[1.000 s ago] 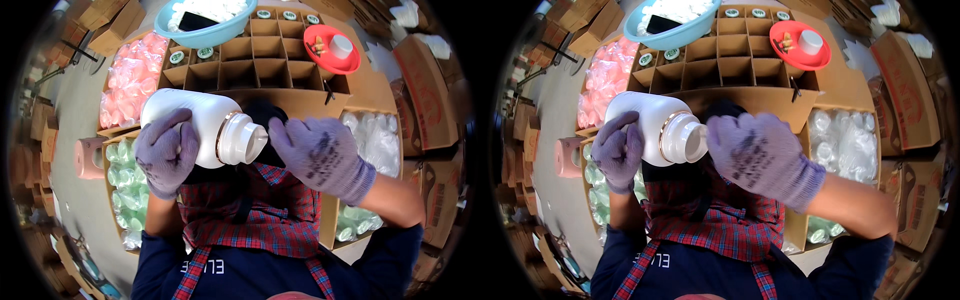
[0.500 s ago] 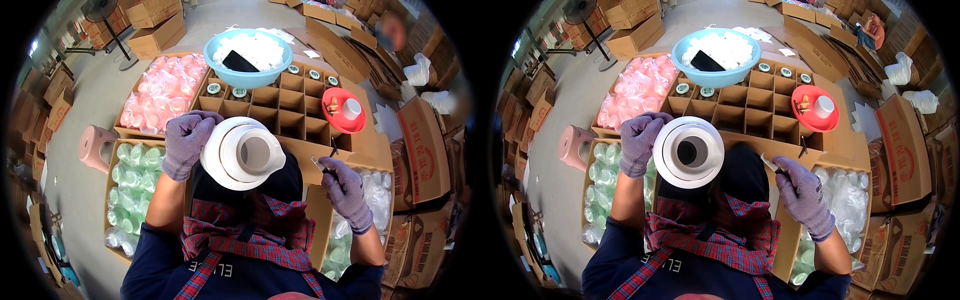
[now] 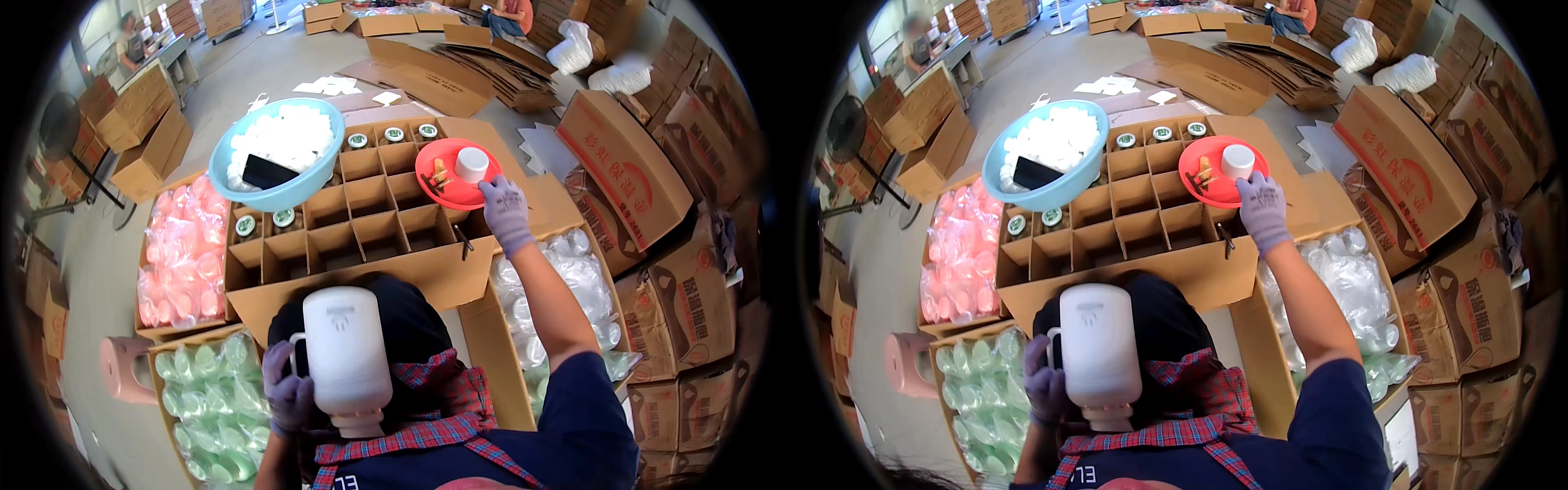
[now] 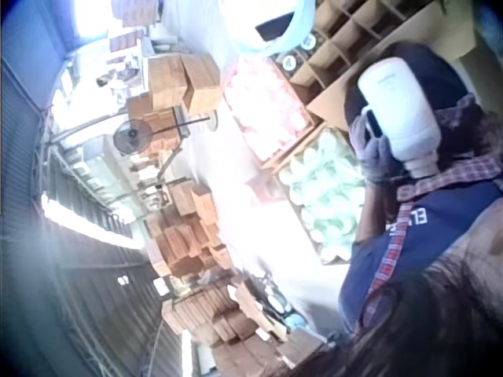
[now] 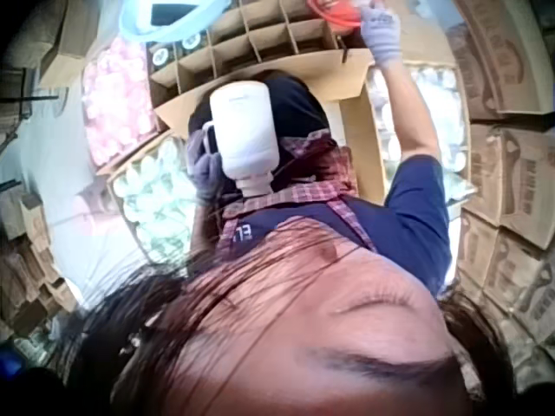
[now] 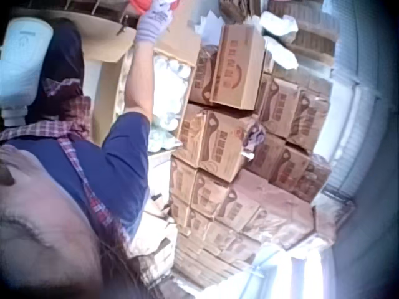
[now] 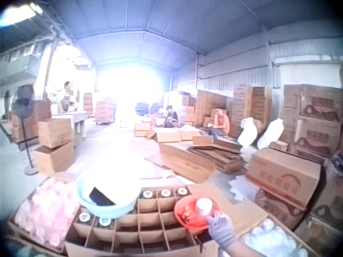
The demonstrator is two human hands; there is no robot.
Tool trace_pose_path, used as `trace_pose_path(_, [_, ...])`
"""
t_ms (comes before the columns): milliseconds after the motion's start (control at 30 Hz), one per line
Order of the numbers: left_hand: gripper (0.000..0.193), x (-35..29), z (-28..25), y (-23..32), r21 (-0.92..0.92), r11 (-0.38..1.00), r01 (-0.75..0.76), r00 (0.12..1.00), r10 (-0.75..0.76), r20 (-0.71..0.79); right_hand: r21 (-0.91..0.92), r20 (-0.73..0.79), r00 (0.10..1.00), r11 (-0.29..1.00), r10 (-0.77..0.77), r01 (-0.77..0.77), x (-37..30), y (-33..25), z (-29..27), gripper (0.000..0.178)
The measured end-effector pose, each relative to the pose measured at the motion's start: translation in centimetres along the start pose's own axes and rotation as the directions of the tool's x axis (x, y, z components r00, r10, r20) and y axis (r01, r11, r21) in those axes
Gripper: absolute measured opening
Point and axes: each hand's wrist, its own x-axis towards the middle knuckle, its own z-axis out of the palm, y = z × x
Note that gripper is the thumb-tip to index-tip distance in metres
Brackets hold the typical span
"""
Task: The person assembles thermos bottles by inserting inner liners into outer shells, screwing on lids, and placing the finished units into plastic bags. The person handles multiple bottles, including green and white ones, in a repetitive assembly line process.
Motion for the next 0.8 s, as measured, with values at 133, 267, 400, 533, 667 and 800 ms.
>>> trace_pose_path(133, [0.016,-0.5,-0.6,0.2,0.072,0.993,0.097,0.967,-0.111,0.229,-0.302,0.284,0.956,0.953,0.073,0.017,1.9,2.7,5.8,0.017])
trace_pose_path(267, [0.063,1.8,1.0,3.8,-0.443,0.778,0.445,0.89,-0.438,0.126,-0.038,-0.001,0.999,0.998,-0.046,0.046,1.8,-1.8,5.7,0.019])
trace_pose_path(400, [0.093,3.4,5.2,4.1,-0.455,0.817,0.355,0.935,-0.325,0.145,0.923,0.054,0.966,0.381,-0.253,0.048,-5.0,-14.6,-2.5,0.041])
trace_pose_path(533, [0.08,2.7,7.6,1.8,-0.717,0.542,0.439,0.887,-0.389,0.249,0.902,0.07,0.973,0.431,-0.219,0.032,-8.5,-20.6,-8.9,0.03])
trace_pose_path(667, [0.066,6.5,3.6,2.0,-0.42,0.836,0.352,0.934,-0.344,0.096,0.84,-0.014,0.964,0.52,-0.267,0.156,-9.2,-23.7,-9.5,0.041])
trace_pose_path(800, [0.059,8.7,2.7,1.2,-0.337,0.848,0.408,0.872,-0.252,0.42,0.957,0.15,0.855,0.292,-0.496,0.001,-7.3,-20.0,-5.2,0.061])
